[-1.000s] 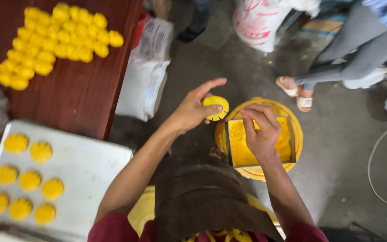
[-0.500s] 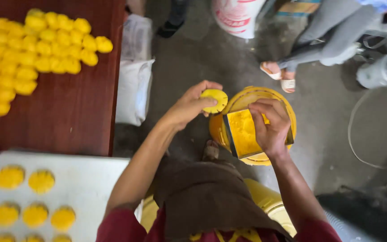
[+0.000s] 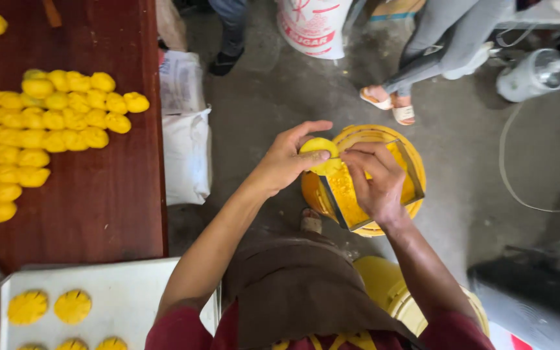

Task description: Shaping small yellow dough balls into decorative patterns using a tool and coating them in yellow powder.

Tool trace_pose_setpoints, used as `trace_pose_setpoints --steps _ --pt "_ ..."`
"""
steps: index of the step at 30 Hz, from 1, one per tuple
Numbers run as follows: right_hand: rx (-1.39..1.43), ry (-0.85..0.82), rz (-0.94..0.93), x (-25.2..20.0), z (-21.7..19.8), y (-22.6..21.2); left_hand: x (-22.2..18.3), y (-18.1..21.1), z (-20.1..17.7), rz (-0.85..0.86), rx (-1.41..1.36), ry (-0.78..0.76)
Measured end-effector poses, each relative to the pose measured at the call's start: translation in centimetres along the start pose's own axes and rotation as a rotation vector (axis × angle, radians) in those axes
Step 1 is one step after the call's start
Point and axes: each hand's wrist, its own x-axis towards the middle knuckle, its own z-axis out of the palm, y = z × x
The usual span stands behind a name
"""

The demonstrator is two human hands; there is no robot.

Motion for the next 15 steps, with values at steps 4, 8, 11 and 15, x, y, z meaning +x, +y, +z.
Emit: trace_pose_setpoints --steps 4,8,11,15 --pt "0.001 0.024 0.024 -2.6 -0.9 5.5 0.3 0.7 1.5 -0.078 0.099 0.059" --pt "0.064 0.014 0.061 -3.4 -2.6 7.4 0.8 -1.8 3.0 -0.131 0.017 0.183" --pt "0.147 0.035 0.069 -3.2 -2.9 8.9 1.5 -2.5 3.8 -0.176 -0.138 0.252" --pt "0.224 0.035 0.051 -3.1 -2.3 9.1 0.3 -2.5 4.9 -0.210 -0.189 0.285"
